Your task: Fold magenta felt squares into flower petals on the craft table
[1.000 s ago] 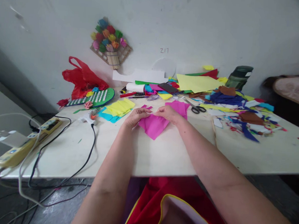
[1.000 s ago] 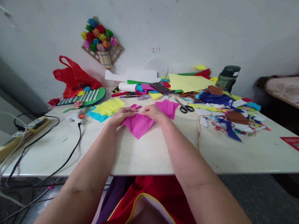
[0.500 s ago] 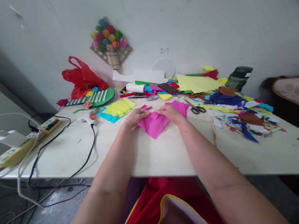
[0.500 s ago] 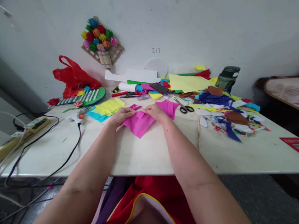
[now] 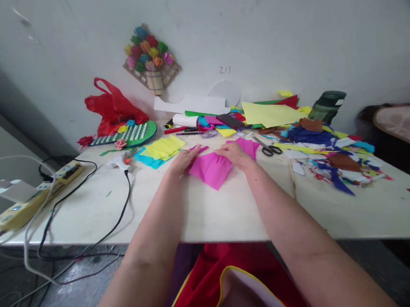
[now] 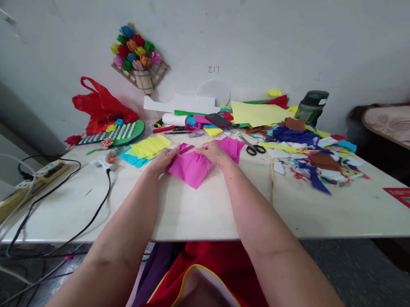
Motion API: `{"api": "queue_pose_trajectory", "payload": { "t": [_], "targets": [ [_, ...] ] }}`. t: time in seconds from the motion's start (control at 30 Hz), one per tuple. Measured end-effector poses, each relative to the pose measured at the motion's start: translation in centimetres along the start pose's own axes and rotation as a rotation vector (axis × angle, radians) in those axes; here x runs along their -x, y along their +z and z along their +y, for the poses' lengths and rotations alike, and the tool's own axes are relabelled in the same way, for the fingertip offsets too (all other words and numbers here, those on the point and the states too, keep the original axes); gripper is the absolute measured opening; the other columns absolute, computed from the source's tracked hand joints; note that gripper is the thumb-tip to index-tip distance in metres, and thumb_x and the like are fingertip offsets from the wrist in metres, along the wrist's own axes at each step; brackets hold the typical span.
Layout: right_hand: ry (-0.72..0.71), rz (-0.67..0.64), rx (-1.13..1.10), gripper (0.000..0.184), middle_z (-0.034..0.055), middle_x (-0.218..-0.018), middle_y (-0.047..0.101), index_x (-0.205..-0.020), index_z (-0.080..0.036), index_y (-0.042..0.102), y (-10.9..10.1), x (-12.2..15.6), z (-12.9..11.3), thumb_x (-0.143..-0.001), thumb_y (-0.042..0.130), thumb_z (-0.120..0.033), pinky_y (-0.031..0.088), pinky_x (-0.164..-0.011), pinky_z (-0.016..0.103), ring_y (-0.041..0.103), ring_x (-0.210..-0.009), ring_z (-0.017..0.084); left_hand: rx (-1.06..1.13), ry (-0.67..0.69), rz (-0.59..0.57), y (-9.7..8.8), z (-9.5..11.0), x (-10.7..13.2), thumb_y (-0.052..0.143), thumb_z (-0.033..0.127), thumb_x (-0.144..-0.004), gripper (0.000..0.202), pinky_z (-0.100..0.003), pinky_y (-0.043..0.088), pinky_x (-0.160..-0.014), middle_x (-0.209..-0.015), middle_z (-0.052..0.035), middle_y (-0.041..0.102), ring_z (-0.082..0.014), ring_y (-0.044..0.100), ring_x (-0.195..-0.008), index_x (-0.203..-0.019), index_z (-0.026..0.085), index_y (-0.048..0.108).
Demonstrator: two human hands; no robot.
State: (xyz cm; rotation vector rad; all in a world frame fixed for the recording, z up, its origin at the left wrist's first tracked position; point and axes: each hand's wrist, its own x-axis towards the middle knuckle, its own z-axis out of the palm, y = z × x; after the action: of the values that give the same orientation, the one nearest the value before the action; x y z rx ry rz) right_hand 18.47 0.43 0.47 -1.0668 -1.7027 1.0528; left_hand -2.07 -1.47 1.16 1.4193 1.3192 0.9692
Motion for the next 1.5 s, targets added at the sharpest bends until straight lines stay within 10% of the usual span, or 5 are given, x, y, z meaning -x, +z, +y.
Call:
{"api": "queue_pose_trajectory", "payload": {
  "t": [0.37,0.7,1.13,1.5],
  "targets": [
    [-0.013,-0.045,0.025,0.041,-0.0068,-0.048,0.037,-0.051,-0.015,0.049,0.3,0.4,-0.6,-0.06,0.068,-0.05,0.023,-0.048,0.023,0.032,-0.048,0.007,-0.008,0.189,-0.237,0.6,0.1,0.3,0.073,0.045,-0.06,0.037,-0.022,0.024,-0.042,-0.048,0.0003,0.046,-0.0061,0.036,-0.042,-0.052,0.013,0.056],
    [0.19,0.076,-0.651,0.044,0.0064,-0.066,0.065,-0.081,-0.018,0.061,1.2,0.0,-0.9,-0.071,0.055,-0.06,0.046,-0.059,0.031,0.062,-0.065,0.02,0.228,0.265,-0.007,1.4,-0.5,-1.0,0.07,0.05,-0.061,0.039,-0.019,0.025,-0.042,-0.051,0.0054,0.046,-0.0041,0.035,-0.043,-0.066,0.014,0.055],
    [0.313,0.274,-0.477,0.033,-0.0023,-0.059,0.061,-0.068,-0.018,0.053,1.7,-0.3,0.1,-0.047,0.078,-0.014,0.049,-0.06,0.028,0.06,-0.06,0.015,0.26,0.18,-0.159,2.1,-0.5,-0.5,0.07,0.049,-0.062,0.04,-0.019,0.028,-0.04,-0.052,0.0049,0.047,-0.0051,0.04,-0.042,-0.068,0.015,0.051],
    [0.307,0.056,-0.424,0.023,0.0036,-0.064,0.066,-0.068,-0.015,0.061,2.5,0.7,-1.5,-0.051,0.077,-0.013,0.05,-0.057,0.028,0.06,-0.059,0.016,0.18,0.234,-0.092,2.3,-0.1,-0.2,0.067,0.052,-0.065,0.042,-0.02,0.022,-0.04,-0.048,0.0056,0.04,-0.0041,0.032,-0.041,-0.059,0.016,0.045]
  ]
}}
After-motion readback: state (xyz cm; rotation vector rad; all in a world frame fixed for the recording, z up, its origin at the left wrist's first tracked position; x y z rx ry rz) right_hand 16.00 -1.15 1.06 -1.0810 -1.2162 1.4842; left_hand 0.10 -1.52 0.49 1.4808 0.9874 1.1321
